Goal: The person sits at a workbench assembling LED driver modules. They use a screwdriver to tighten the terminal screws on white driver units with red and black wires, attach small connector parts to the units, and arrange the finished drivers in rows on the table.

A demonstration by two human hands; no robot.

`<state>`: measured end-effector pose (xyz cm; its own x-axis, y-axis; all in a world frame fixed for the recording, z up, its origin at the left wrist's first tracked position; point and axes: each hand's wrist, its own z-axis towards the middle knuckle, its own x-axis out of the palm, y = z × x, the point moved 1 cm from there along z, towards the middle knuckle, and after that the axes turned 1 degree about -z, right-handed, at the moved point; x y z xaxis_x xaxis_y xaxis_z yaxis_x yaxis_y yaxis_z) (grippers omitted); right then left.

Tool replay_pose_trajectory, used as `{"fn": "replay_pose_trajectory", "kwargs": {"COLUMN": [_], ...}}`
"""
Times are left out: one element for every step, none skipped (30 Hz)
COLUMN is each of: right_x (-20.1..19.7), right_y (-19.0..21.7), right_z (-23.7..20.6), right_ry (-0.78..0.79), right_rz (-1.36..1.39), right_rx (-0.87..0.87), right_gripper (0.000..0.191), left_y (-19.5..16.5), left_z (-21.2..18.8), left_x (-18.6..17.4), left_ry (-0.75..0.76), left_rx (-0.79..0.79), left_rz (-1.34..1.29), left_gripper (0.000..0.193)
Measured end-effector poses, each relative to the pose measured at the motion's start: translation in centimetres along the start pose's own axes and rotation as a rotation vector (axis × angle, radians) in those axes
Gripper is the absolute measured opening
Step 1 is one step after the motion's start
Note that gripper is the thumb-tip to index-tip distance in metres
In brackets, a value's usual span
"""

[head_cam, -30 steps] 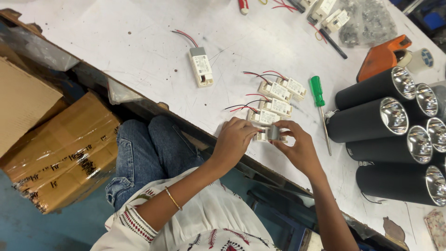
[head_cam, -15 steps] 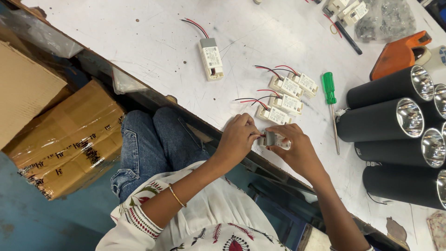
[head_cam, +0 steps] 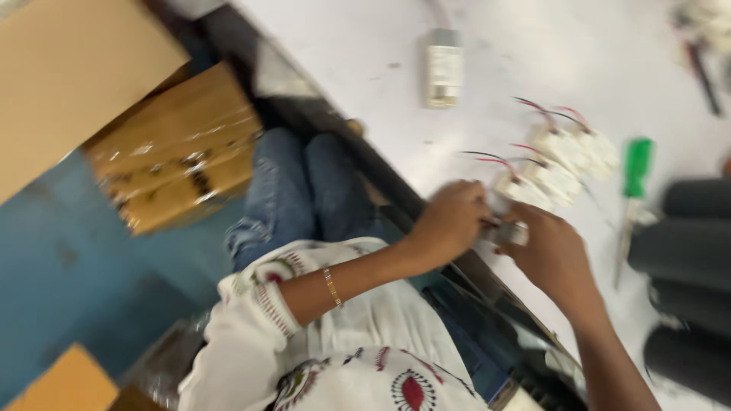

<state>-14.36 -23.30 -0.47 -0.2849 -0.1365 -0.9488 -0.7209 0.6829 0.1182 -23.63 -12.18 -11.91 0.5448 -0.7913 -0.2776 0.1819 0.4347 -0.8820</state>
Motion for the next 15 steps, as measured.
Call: {"fn": "replay_pose_trajectory", "kwargs": {"right_x": [0.1, 0.2, 0.4, 0.5, 0.6, 0.7, 0.9, 1.2, 1.5, 1.9, 2.4, 3.2, 4.2, 5.0, 5.8], "right_y": [0.1, 0.2, 0.3, 0.2, 0.1, -0.2, -0.6, -0.9, -1.4, -1.9, -2.4, -2.8, -3.1, -3.5, -3.9], "right_z": [0.1, 0.0, -0.1, -0.2, -0.4, -0.6, -0.8, -0.7, -0.8, -0.9, -1.0, -1.3, -1.7, -1.9, -2.0], "right_ry": [0.025, 0.044, 0.060, 0.069, 0.071, 0.038, 0.005, -0.027, -0.083, -0.137, -0.189, -0.274, -0.360, -0.447, -0.476], "right_rz": [-0.025, -0.053, -0.076, -0.104, -0.136, -0.112, -0.088, -0.064, -0.032, 0.004, 0.042, 0.025, 0.013, 0.006, 0.022], "right_rx": [0.027, 0.056, 0.071, 0.092, 0.117, 0.085, 0.054, 0.015, -0.041, -0.100, -0.159, -0.187, -0.213, -0.237, -0.260], "right_gripper": [0.042, 0.041, 0.039, 0.038, 0.036, 0.035, 0.034, 0.033, 0.036, 0.038, 0.041, 0.042, 0.044, 0.045, 0.047], "left_y": [0.2, 0.3, 0.4, 0.5, 0.4, 0.3, 0.2, 0.3, 0.4, 0.6, 0.8, 1.2, 1.6, 2.0, 2.4], "left_z": [-0.1, -0.2, -0.3, -0.4, -0.5, -0.6, -0.7, -0.7, -0.6, -0.5, -0.3, -0.1, 0.1, 0.3, 0.4], "left_x": [0.2, 0.5, 0.7, 0.8, 1.0, 1.2, 1.5, 1.7, 1.9, 2.2, 2.4, 2.7, 2.8, 3.1, 3.3], "left_ry": [0.002, 0.005, 0.009, -0.031, -0.071, -0.108, -0.083, -0.062, -0.044, -0.025, -0.006, 0.013, 0.055, 0.099, 0.147], "left_rx": [-0.006, -0.009, -0.005, 0.019, 0.051, 0.087, 0.096, 0.102, 0.104, 0.088, 0.072, 0.057, 0.040, 0.023, 0.007], "left_rz": [0.017, 0.032, 0.043, 0.064, 0.082, 0.098, 0.143, 0.193, 0.245, 0.232, 0.218, 0.204, 0.188, 0.169, 0.148], "left_gripper": [0.006, 0.006, 0.007, 0.011, 0.022, 0.033, 0.036, 0.039, 0.043, 0.045, 0.047, 0.049, 0.047, 0.046, 0.045]}}
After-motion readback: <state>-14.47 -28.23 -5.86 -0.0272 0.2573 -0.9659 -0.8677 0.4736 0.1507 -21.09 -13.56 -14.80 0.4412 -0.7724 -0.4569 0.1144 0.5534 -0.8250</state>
